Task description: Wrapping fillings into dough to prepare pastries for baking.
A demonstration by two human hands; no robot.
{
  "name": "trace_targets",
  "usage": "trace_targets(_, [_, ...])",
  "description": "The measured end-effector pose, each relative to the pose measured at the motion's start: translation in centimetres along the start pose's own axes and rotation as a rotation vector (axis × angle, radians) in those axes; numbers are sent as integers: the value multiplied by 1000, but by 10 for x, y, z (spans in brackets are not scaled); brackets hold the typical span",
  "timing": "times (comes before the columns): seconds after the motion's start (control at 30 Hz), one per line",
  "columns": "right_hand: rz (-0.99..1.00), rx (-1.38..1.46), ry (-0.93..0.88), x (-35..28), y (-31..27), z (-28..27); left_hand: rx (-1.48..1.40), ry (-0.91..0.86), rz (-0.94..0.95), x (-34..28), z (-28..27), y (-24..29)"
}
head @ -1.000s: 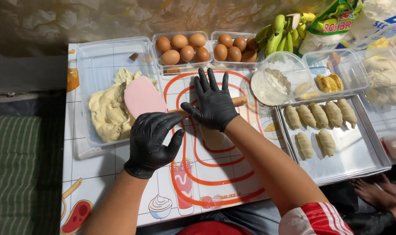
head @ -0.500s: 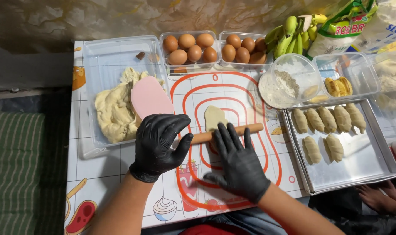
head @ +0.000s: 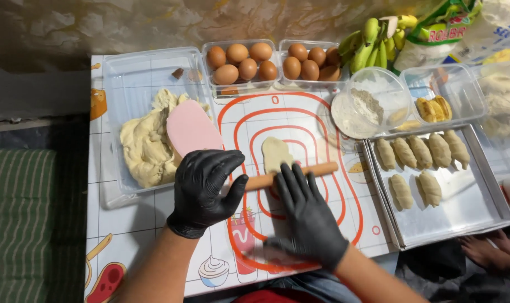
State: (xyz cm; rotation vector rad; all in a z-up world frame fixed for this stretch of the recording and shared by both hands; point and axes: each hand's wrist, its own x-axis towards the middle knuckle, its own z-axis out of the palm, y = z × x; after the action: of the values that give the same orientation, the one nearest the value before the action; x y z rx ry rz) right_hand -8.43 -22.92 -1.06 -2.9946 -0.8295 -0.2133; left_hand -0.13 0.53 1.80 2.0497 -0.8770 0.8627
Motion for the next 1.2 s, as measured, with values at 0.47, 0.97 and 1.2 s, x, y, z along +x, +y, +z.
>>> trace_targets(0.47, [112,82,-118,122,89,44,9,90,44,-14,15,-15])
trace_targets(0.97, [-13,-13,-94,70,62,25,-58,116,41,-4,8,-6])
trace_targets(1.2, [83,49,-96,135,94,42,21,113,40,-14,12,-16])
